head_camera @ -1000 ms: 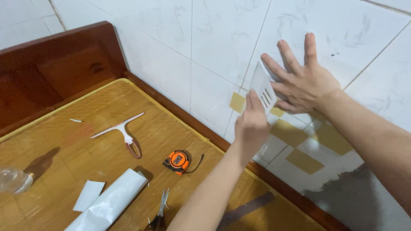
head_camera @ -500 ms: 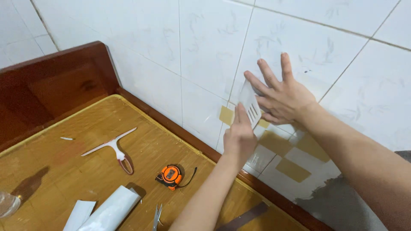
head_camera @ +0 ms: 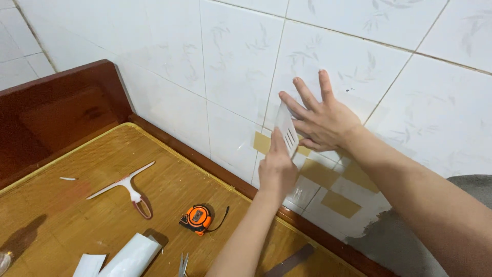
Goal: Cutting and applying white adhesive squares to a tiled wall to cover marks
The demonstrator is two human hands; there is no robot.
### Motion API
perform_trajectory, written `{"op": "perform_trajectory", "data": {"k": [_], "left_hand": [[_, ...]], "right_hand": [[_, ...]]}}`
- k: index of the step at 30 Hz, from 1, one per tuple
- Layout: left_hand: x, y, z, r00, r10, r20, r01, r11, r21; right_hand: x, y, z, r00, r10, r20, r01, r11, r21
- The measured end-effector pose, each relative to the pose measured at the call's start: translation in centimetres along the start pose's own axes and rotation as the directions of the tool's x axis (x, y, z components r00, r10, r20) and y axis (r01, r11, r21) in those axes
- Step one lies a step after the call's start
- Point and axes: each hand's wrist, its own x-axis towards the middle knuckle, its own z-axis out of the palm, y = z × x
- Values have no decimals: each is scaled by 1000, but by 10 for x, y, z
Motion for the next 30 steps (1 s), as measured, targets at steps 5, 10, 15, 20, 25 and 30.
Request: {"op": "perform_trajectory", "data": {"k": [5, 10, 15, 20, 25, 30], "left_hand": [[8, -14, -7, 999, -44, 16, 44, 999, 23], [0, -8, -15, 999, -28, 44, 26, 998, 51], [-17, 9, -33, 990, -60, 130, 59, 998, 11], [17, -25, -2, 998, -42, 42, 42, 999, 2], [5, -15, -20, 1000, -1, -7, 0, 998, -63], [-9, 4, -33, 990, -51, 129, 56, 998, -36]], "right_hand": [[-1, 2, -5, 1000, -7, 7, 7, 999, -37], [-1, 3, -4, 1000, 4, 16, -4, 998, -55], [-1, 1, -6, 1000, -6, -10, 6, 1000, -25], [-1, -1, -11, 1000, 15, 22, -13, 997, -79], [-1, 0, -15, 999, 17, 51, -13, 996, -86], [-2, 0, -5, 999, 2, 33, 0, 997, -77]]}}
